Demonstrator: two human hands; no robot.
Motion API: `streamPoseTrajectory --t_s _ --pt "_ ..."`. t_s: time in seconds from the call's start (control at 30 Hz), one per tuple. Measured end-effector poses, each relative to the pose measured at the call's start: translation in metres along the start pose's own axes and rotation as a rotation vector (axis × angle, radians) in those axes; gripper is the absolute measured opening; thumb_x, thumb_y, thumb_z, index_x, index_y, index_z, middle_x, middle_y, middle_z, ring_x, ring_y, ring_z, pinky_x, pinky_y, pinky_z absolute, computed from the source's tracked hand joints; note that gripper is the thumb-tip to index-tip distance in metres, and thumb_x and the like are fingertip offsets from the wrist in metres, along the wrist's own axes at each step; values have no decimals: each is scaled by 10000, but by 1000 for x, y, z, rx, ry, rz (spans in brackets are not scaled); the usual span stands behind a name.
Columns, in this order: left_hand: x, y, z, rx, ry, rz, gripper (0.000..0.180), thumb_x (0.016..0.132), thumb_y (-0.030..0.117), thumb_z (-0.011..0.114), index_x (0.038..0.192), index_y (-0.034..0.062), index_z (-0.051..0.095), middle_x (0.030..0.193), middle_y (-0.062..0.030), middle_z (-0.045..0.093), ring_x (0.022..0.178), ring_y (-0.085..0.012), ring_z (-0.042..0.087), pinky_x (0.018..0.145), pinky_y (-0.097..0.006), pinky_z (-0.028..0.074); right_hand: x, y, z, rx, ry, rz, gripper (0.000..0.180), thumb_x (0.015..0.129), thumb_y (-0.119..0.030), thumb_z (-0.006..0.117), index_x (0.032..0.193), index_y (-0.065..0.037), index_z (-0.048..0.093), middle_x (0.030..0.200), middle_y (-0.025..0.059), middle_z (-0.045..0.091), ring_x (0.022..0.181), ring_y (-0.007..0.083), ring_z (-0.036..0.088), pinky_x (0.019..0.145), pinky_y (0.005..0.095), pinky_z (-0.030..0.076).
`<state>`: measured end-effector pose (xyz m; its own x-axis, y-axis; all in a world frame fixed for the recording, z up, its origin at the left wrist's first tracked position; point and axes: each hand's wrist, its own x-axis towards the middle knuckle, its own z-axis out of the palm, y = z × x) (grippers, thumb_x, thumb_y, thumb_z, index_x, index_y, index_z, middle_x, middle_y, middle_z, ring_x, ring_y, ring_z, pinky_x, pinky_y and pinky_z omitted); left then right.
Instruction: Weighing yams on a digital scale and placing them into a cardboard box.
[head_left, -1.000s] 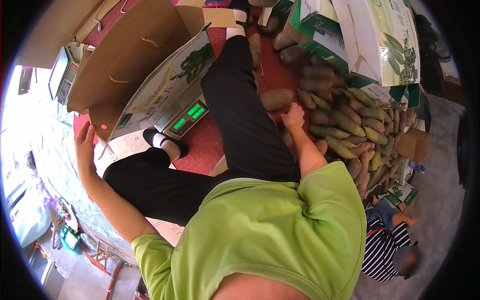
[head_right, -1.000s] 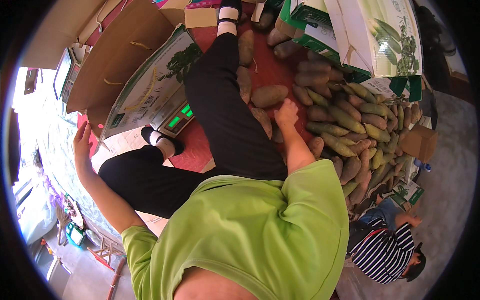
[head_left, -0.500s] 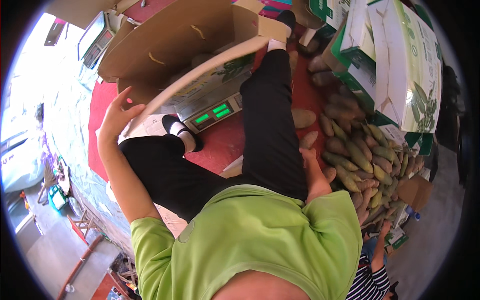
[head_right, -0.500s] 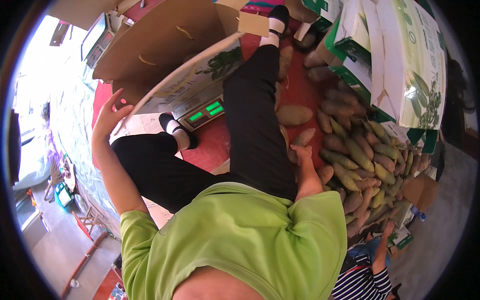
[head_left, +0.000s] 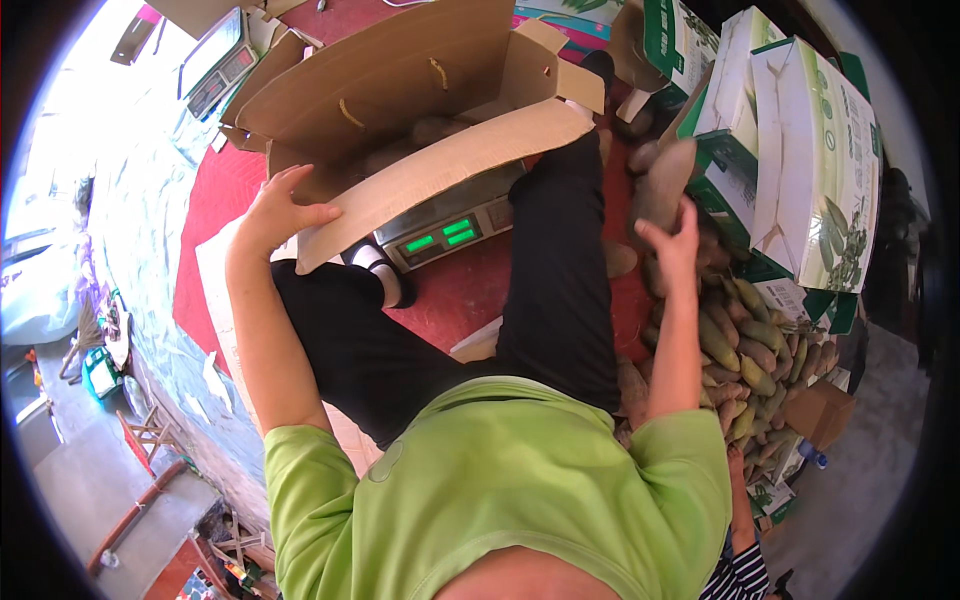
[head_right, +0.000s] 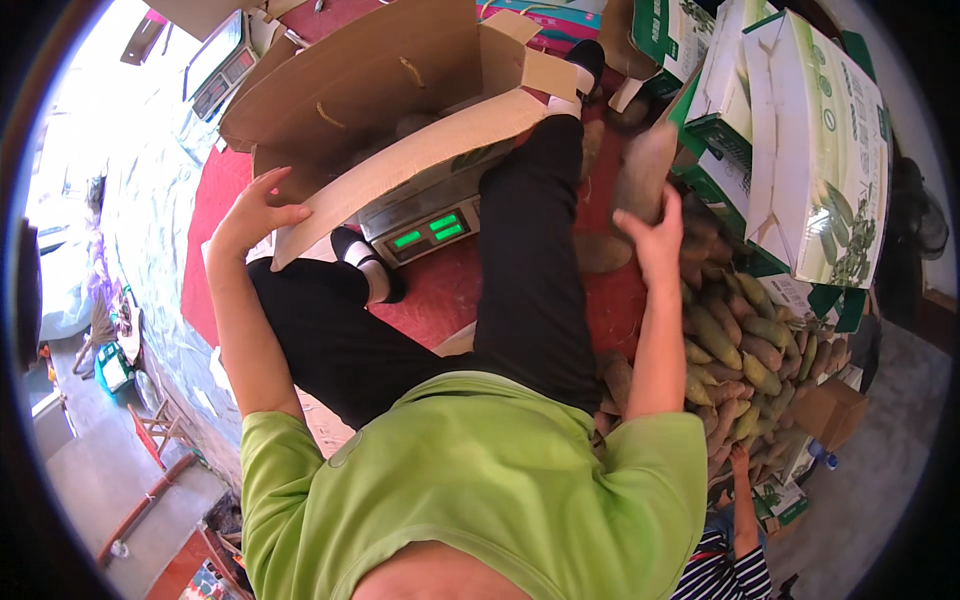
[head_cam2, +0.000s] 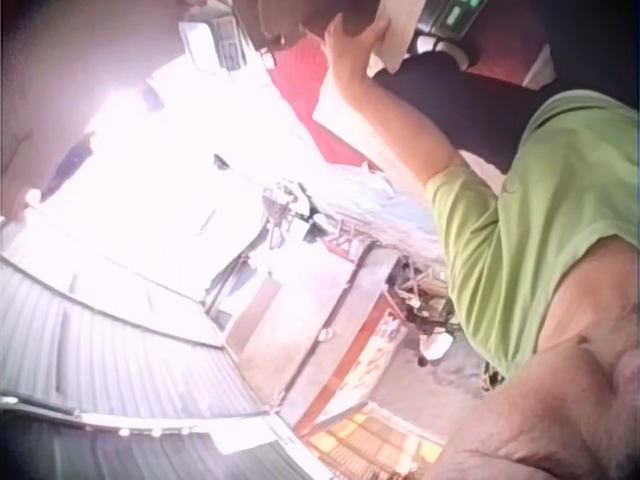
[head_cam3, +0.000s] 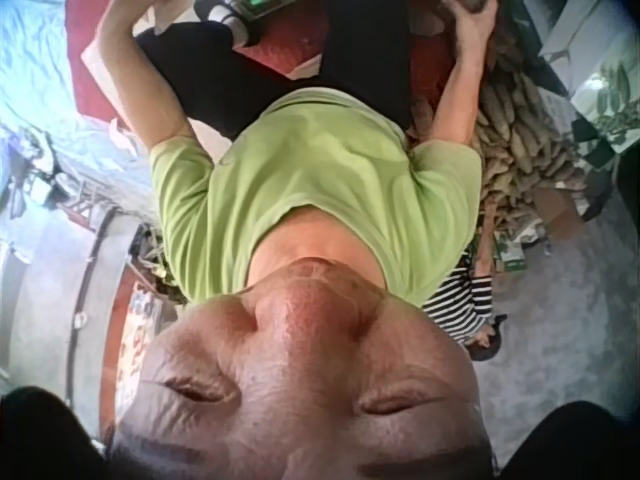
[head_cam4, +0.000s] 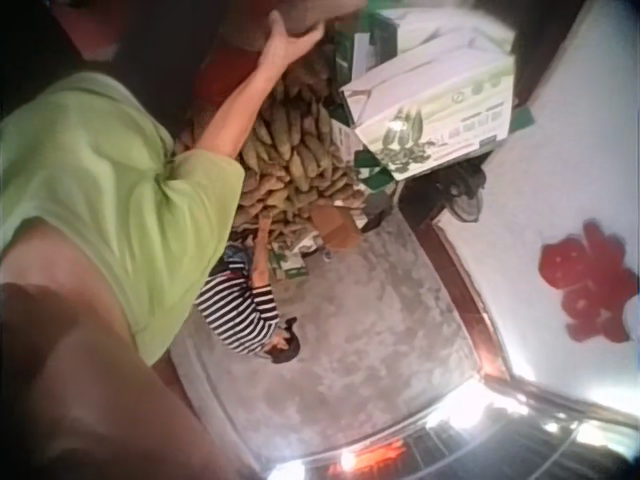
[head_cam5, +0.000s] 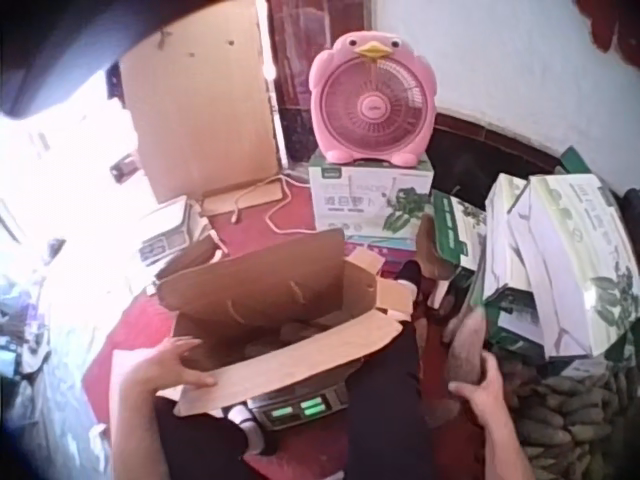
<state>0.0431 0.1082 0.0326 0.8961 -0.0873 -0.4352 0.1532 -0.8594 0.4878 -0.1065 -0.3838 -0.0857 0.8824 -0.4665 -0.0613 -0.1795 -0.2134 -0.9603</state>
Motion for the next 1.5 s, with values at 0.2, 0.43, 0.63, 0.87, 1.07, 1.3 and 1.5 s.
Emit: streamPoseTrajectory --t_s 0.2,0.43,0.63,0.87,1.07,1.3,1.5 --pt "3 -1 1 53 -9 39 874 601 340 834 1334 35 469 1359 -210 445 1230 -331 463 995 -393 413 71 -159 47 -356 27 -744 675 577 -160 787 1186 -19 532 1095 160 589 979 333 572 884 400 444" --pt "10 -1 -3 5 -38 1 860 598 319 837 1337 58 482 1275 -214 527 1192 -300 485 970 -389 410 99 -205 148 -498 -250 -1059 686 546 -128 770 1178 -57 513 1152 188 533 1107 368 471 984 423 377" --pt "23 -13 -2 51 -66 25 861 626 336 822 1349 37 463 1190 -251 549 1123 -290 510 956 -368 400 80 -172 193 -846 -348 -799 484 663 -200 733 1130 -201 608 1113 60 587 1084 282 527 865 421 495" --pt "30 -23 5 28 -57 120 812 674 351 789 1332 0 468 1244 -239 545 1125 -294 533 956 -388 407 50 -137 143 -459 -215 -734 293 751 -170 664 1040 -128 653 1014 70 635 1029 270 555 862 388 478" --pt "22 -9 1 78 -64 14 756 741 379 741 1324 -17 467 1273 -227 532 1152 -287 533 976 -378 397 23 -47 49 -350 138 -513 251 749 -164 671 987 -83 652 972 116 635 926 300 599 805 396 479" --pt "35 -19 0 64 -34 99 695 826 359 672 1338 -46 432 1308 -197 514 1172 -252 519 990 -337 389 -56 139 -65 -683 70 293 355 759 -208 693 1081 -70 634 1043 135 648 968 308 618 854 379 486" --pt "41 -31 0 -55 -46 45 689 835 340 672 1339 -58 424 1321 -205 495 1190 -247 501 987 -321 390 -127 160 -131 -1204 -48 774 458 781 -255 661 1225 -181 574 1342 90 493 1244 262 456 952 462 435"
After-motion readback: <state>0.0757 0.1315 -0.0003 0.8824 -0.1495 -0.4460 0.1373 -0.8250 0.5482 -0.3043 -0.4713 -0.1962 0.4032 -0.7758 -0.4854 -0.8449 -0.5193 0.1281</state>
